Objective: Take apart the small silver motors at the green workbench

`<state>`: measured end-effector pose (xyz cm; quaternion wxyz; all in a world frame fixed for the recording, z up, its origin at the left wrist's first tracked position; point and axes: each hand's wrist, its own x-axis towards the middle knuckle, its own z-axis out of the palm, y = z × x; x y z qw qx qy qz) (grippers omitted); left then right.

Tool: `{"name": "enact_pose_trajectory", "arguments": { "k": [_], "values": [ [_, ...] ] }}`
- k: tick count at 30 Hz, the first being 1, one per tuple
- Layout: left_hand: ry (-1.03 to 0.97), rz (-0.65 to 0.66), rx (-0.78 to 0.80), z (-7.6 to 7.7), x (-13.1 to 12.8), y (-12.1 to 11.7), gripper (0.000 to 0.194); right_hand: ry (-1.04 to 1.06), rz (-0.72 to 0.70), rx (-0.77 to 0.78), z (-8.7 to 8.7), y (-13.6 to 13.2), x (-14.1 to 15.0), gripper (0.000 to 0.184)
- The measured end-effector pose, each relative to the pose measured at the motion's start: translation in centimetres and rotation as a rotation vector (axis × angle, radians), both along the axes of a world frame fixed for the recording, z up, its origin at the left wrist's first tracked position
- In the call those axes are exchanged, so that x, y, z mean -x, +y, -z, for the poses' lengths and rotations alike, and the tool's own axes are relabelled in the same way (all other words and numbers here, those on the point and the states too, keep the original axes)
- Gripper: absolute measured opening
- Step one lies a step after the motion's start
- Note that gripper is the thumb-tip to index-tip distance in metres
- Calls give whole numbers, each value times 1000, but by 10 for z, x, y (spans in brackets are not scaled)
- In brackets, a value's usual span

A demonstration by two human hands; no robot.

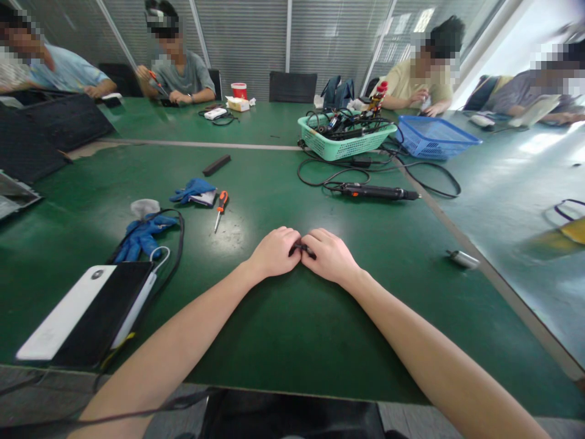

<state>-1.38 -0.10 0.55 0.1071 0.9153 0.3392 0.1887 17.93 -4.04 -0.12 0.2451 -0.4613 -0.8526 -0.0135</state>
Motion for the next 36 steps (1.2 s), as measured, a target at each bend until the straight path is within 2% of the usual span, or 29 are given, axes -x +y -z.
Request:
{"name": "enact_pose_trajectory", "arguments": {
  "k": [36],
  "values": [
    [-22, 9, -14, 0, 0, 0, 4, 43, -1, 10, -2, -1, 0, 6]
  ]
}}
